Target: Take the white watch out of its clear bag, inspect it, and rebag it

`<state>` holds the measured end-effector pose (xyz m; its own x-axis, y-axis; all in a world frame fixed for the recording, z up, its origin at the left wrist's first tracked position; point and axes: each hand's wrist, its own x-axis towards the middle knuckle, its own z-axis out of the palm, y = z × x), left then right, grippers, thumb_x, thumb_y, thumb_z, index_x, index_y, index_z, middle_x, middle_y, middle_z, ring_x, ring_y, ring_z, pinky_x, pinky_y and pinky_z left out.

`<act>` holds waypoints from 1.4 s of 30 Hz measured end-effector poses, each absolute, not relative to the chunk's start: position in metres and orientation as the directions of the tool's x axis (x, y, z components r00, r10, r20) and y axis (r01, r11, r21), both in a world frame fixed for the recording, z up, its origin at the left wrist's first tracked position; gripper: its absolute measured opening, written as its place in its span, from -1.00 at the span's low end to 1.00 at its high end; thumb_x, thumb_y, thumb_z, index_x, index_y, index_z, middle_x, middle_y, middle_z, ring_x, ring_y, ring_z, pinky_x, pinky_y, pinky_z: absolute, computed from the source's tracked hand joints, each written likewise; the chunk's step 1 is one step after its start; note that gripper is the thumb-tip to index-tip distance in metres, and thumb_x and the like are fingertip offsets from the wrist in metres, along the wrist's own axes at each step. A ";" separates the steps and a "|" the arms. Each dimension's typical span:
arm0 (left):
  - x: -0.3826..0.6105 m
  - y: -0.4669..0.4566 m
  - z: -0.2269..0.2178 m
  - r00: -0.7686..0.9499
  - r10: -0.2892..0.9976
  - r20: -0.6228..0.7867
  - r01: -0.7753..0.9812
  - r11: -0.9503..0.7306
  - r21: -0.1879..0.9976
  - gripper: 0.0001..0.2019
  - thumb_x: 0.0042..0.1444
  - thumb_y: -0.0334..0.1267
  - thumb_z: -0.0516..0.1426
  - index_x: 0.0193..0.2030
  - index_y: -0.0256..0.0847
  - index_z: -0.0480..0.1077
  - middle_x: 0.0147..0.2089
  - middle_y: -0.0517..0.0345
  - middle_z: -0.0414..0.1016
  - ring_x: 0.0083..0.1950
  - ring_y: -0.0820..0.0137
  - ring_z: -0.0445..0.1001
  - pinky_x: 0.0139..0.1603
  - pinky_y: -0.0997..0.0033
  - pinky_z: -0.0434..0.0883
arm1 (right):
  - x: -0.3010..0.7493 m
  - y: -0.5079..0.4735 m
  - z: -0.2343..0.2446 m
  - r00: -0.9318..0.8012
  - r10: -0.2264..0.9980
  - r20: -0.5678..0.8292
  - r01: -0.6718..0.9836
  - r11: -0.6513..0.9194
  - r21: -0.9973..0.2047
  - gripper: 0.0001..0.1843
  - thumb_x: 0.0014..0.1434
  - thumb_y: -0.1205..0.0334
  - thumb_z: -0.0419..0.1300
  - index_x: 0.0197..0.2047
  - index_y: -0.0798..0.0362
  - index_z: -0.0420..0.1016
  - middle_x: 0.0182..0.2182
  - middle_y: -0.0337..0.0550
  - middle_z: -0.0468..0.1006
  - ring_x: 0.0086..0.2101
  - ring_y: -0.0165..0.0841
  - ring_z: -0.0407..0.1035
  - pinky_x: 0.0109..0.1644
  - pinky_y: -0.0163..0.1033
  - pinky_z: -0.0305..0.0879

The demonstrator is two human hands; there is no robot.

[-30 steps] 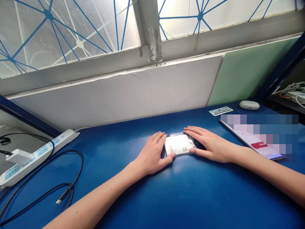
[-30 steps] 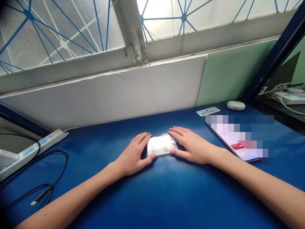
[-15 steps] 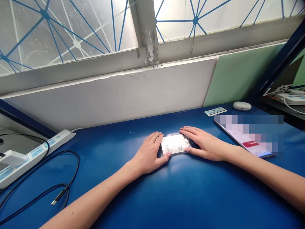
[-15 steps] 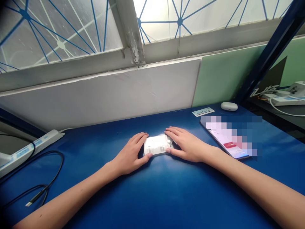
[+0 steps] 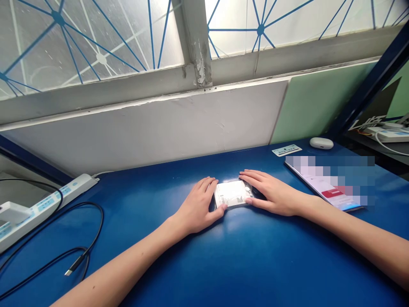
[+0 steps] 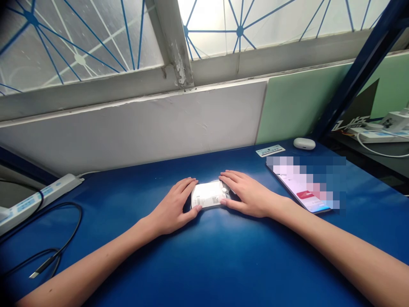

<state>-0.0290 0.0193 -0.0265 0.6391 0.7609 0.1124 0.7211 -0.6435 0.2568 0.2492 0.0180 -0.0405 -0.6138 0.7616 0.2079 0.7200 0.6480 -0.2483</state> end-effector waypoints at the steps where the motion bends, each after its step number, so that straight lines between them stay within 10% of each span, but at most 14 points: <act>1: -0.029 0.019 -0.026 0.640 0.761 0.110 0.722 -0.644 0.253 -0.33 0.29 0.04 0.06 0.37 -0.43 0.19 0.39 -0.29 0.22 0.44 -0.01 0.14 0.43 -0.05 0.17 | 0.249 0.018 -0.041 -0.613 0.762 0.208 0.721 0.648 -0.247 -0.22 0.34 -0.16 0.04 0.36 0.31 0.23 0.32 0.32 0.30 0.31 0.07 0.17 0.32 0.21 0.22; 42: -0.029 0.019 -0.025 0.641 0.756 0.131 0.709 -0.649 0.276 -0.36 0.27 0.05 0.10 0.34 -0.36 0.23 0.37 -0.30 0.25 0.42 -0.06 0.17 0.39 -0.13 0.21 | 0.249 0.018 -0.041 -0.610 0.759 0.228 0.712 0.651 -0.261 -0.25 0.33 -0.13 0.07 0.37 0.26 0.23 0.31 0.30 0.31 0.31 0.06 0.18 0.33 0.18 0.20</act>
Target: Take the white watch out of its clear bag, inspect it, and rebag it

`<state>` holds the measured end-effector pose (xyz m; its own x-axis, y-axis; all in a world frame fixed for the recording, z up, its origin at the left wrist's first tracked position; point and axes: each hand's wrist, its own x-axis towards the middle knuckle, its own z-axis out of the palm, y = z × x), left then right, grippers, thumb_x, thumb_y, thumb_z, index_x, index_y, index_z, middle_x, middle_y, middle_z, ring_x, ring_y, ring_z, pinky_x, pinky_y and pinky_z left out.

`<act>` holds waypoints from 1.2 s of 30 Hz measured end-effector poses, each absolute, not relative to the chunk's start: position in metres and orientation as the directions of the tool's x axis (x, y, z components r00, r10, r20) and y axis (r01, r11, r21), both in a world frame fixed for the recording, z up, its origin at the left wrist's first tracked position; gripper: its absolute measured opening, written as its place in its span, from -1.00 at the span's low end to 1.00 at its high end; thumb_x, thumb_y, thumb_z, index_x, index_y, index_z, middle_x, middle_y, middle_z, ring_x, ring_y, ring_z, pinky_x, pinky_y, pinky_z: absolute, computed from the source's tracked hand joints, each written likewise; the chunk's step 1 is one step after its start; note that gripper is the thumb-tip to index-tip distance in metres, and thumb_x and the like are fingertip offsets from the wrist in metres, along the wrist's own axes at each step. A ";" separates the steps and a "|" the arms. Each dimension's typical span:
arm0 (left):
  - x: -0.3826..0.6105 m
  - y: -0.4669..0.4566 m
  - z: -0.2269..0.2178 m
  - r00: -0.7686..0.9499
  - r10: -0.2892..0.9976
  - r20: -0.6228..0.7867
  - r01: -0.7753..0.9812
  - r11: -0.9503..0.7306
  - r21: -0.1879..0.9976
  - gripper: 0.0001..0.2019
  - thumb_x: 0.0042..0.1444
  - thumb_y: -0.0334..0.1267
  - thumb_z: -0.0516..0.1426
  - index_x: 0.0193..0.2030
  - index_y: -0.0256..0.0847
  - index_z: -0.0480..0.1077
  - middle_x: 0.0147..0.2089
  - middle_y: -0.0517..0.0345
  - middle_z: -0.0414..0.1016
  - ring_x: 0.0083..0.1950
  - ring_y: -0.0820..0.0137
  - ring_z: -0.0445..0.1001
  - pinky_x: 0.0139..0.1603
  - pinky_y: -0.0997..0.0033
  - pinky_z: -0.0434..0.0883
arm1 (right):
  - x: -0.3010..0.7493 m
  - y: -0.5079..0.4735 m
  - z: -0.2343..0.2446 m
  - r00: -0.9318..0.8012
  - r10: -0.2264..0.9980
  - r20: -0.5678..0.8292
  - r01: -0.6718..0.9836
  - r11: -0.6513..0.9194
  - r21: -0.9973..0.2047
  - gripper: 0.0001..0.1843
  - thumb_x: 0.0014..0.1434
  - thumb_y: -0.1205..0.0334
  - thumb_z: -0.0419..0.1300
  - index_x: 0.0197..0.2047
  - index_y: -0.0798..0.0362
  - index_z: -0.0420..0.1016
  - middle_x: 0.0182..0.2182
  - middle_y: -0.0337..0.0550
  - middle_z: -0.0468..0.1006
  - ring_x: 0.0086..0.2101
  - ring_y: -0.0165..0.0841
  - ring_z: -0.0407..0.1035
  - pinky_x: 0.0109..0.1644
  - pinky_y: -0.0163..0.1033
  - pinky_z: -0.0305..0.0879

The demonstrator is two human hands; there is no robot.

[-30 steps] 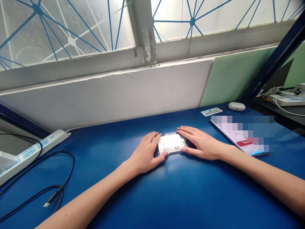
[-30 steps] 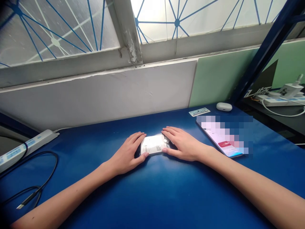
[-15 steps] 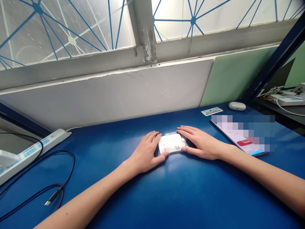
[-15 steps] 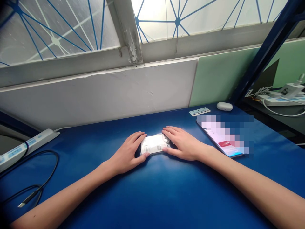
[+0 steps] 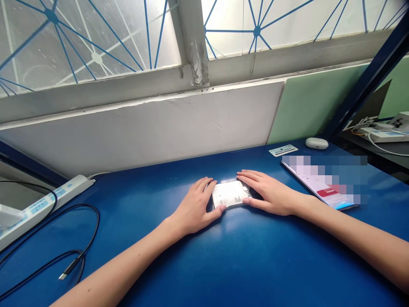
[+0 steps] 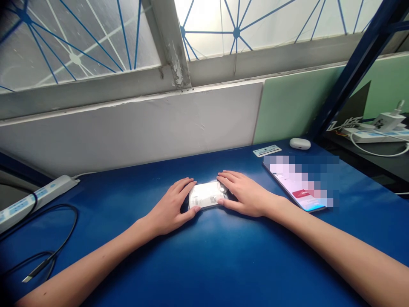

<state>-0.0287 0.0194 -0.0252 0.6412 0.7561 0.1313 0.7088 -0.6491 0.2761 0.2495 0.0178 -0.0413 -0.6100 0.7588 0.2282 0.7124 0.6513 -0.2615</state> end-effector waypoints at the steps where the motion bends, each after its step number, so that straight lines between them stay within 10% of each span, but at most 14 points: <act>1: -0.029 0.019 -0.025 0.640 0.758 0.128 0.711 -0.647 0.277 -0.36 0.27 0.05 0.10 0.34 -0.37 0.23 0.37 -0.30 0.25 0.42 -0.06 0.16 0.40 -0.13 0.21 | 0.249 0.018 -0.041 -0.612 0.757 0.229 0.711 0.653 -0.259 -0.25 0.34 -0.13 0.06 0.37 0.26 0.24 0.31 0.29 0.32 0.31 0.05 0.18 0.33 0.18 0.21; 36: -0.028 0.018 -0.024 0.639 0.762 0.105 0.720 -0.640 0.267 -0.37 0.26 0.04 0.10 0.36 -0.26 0.21 0.37 -0.26 0.22 0.41 -0.08 0.16 0.37 -0.16 0.21 | 0.236 0.012 -0.045 -0.557 0.736 0.384 0.703 0.664 -0.253 -0.54 0.32 0.27 0.02 0.22 0.13 0.47 0.13 0.13 0.56 0.13 -0.01 0.44 0.17 0.16 0.40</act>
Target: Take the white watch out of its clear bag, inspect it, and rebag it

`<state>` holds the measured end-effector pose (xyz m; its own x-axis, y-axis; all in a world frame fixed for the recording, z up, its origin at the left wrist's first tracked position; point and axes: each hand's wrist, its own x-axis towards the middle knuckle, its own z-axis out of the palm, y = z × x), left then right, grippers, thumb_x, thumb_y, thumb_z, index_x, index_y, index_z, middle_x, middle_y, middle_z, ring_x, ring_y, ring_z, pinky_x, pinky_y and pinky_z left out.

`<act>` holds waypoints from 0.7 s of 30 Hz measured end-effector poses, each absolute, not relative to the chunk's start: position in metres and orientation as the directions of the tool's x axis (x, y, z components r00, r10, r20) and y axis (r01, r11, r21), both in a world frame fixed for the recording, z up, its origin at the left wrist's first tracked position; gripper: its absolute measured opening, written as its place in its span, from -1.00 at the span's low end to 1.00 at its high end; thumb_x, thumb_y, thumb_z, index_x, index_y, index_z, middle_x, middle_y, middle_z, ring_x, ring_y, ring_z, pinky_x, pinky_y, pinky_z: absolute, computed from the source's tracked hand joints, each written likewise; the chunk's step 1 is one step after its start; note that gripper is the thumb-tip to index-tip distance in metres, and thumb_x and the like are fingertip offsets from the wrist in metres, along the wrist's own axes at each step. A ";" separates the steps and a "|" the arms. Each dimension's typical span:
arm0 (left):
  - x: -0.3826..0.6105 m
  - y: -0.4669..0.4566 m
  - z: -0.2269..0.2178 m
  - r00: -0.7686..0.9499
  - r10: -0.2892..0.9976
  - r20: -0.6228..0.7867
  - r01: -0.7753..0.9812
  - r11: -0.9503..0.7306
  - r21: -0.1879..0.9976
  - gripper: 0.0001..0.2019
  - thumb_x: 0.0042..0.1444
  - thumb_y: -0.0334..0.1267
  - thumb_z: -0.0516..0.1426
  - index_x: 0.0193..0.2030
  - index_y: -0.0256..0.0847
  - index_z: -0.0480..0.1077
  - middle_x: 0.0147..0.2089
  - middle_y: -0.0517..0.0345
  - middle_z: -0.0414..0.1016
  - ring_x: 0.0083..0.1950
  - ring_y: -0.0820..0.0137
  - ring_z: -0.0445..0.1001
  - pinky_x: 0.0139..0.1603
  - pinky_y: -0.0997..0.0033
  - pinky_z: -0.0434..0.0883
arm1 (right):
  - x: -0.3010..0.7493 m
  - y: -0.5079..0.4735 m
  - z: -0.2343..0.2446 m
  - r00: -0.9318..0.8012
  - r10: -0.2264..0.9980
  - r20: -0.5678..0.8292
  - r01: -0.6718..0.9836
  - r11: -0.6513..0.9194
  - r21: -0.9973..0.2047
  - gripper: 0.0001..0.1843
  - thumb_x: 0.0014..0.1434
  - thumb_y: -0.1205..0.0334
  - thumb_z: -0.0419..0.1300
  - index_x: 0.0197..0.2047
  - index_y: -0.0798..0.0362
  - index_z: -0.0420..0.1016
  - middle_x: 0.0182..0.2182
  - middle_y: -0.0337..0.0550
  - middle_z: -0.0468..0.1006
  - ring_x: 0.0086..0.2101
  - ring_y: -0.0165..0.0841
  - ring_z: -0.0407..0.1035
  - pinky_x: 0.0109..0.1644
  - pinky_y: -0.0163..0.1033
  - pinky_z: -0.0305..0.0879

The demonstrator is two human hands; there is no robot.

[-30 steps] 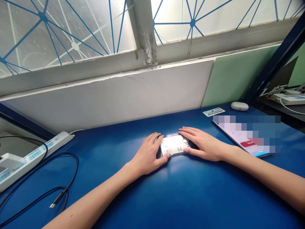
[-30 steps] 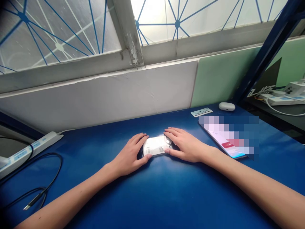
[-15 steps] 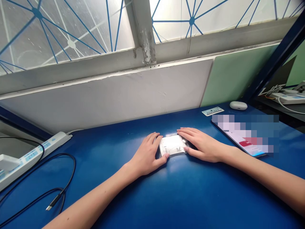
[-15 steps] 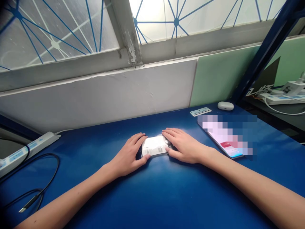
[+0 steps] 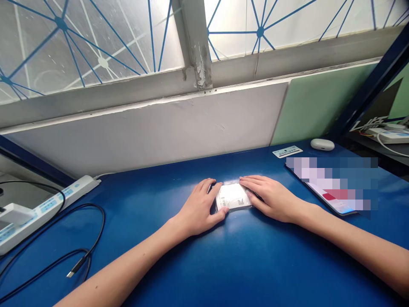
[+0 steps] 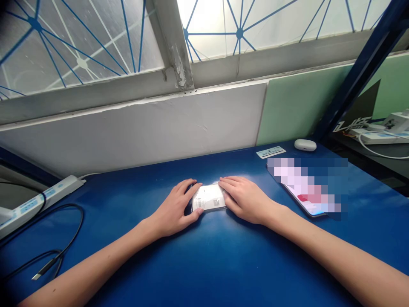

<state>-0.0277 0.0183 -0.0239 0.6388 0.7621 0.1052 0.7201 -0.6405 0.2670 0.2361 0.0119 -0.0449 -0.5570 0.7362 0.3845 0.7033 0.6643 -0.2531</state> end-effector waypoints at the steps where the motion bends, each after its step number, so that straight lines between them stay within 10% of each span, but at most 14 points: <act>1: -0.028 0.018 -0.024 0.639 0.763 0.101 0.721 -0.639 0.266 -0.37 0.26 0.04 0.10 0.36 -0.26 0.21 0.37 -0.26 0.22 0.41 -0.08 0.15 0.37 -0.16 0.21 | 0.235 0.012 -0.045 -0.554 0.734 0.393 0.706 0.664 -0.246 -0.56 0.34 0.26 0.01 0.20 0.12 0.48 0.12 0.11 0.57 0.11 -0.02 0.45 0.16 0.15 0.42; 21: -0.030 0.022 -0.028 0.645 0.756 0.111 0.712 -0.647 0.273 -0.36 0.28 0.15 0.09 0.31 -0.29 0.28 0.38 -0.31 0.20 0.41 -0.08 0.15 0.34 -0.14 0.24 | 0.237 0.016 -0.053 -0.548 0.755 0.361 0.687 0.652 -0.321 -0.45 0.35 0.35 -0.05 0.38 0.15 0.24 0.23 0.17 0.46 0.18 -0.04 0.40 0.21 0.15 0.40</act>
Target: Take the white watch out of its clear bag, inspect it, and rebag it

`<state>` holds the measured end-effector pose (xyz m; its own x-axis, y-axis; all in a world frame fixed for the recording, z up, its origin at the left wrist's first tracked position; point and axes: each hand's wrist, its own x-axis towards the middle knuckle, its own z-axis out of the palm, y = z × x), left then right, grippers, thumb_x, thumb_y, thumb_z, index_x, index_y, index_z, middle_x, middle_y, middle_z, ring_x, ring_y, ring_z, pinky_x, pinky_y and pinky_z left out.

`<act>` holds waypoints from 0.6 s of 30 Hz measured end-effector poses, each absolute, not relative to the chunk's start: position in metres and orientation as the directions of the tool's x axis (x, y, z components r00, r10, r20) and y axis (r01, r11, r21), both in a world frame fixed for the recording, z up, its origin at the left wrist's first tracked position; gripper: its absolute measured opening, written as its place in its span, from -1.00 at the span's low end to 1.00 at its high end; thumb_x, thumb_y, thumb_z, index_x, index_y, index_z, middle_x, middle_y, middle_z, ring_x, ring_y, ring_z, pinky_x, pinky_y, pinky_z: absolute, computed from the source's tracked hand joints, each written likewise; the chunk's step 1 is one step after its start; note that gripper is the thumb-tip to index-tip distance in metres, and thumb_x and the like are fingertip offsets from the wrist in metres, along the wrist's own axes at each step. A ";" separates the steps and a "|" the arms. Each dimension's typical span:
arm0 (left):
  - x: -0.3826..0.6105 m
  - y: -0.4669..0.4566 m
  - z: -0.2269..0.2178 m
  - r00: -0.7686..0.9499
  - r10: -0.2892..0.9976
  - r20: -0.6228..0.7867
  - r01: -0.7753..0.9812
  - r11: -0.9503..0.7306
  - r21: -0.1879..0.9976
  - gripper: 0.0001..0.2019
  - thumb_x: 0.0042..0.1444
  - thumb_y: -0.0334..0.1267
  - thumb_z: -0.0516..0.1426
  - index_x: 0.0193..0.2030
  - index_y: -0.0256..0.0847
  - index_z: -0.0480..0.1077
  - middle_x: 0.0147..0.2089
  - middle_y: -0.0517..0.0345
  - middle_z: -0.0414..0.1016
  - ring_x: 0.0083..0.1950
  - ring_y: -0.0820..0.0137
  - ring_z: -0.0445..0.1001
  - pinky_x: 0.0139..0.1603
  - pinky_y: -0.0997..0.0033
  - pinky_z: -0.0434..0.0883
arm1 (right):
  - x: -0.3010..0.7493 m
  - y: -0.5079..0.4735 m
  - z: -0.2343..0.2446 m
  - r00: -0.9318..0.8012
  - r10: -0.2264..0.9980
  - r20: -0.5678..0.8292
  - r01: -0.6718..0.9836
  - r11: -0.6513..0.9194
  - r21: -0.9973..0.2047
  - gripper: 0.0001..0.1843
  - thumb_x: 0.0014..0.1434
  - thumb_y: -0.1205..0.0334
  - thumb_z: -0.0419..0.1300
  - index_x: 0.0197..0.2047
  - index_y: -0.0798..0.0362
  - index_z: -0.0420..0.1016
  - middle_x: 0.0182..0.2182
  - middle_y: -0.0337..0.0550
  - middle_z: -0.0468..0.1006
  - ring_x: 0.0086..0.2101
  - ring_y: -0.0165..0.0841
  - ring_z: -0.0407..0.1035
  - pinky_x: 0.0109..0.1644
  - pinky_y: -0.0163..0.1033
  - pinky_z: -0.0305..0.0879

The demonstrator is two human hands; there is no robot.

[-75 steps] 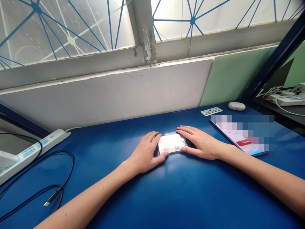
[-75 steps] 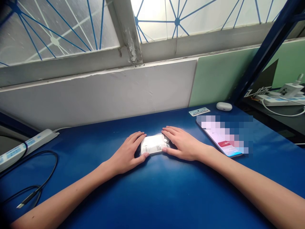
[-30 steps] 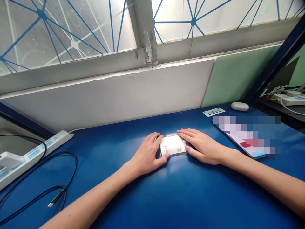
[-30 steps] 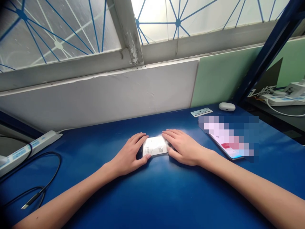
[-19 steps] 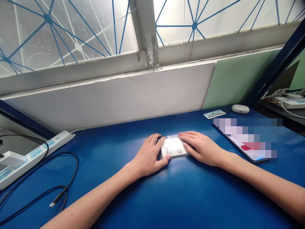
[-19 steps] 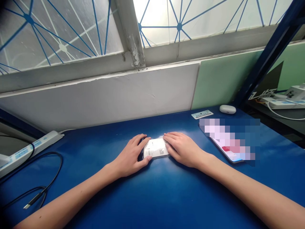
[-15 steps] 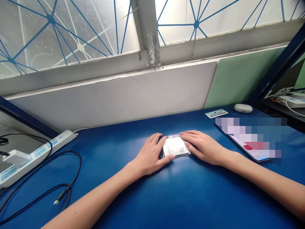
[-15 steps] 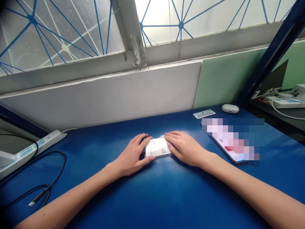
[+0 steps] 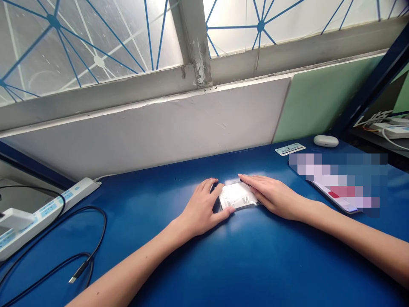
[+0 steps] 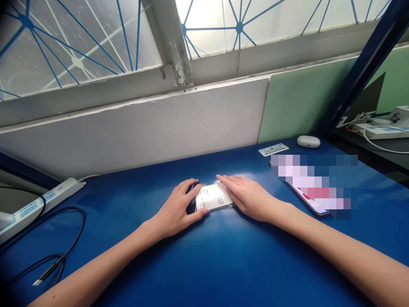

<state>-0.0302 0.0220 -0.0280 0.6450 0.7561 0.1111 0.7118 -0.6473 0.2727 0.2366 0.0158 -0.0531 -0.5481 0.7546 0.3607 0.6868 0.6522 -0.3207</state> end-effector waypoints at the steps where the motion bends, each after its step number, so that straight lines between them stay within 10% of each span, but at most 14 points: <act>1: -0.030 0.022 -0.029 0.646 0.754 0.115 0.710 -0.650 0.272 -0.36 0.28 0.16 0.09 0.31 -0.30 0.28 0.37 -0.31 0.20 0.41 -0.09 0.15 0.34 -0.14 0.24 | 0.236 0.016 -0.053 -0.553 0.746 0.371 0.682 0.661 -0.313 -0.44 0.34 0.37 -0.06 0.38 0.15 0.23 0.22 0.18 0.46 0.18 -0.04 0.39 0.22 0.17 0.39; 18: -0.029 0.021 -0.028 0.657 0.738 0.152 0.687 -0.669 0.284 -0.42 0.25 0.08 0.15 0.24 -0.32 0.35 0.34 -0.28 0.28 0.39 -0.09 0.17 0.37 -0.13 0.21 | 0.233 0.017 -0.049 -0.579 0.697 0.424 0.620 0.714 -0.325 -0.47 0.34 0.43 -0.07 0.34 0.13 0.28 0.17 0.13 0.52 0.17 -0.10 0.42 0.31 0.22 0.27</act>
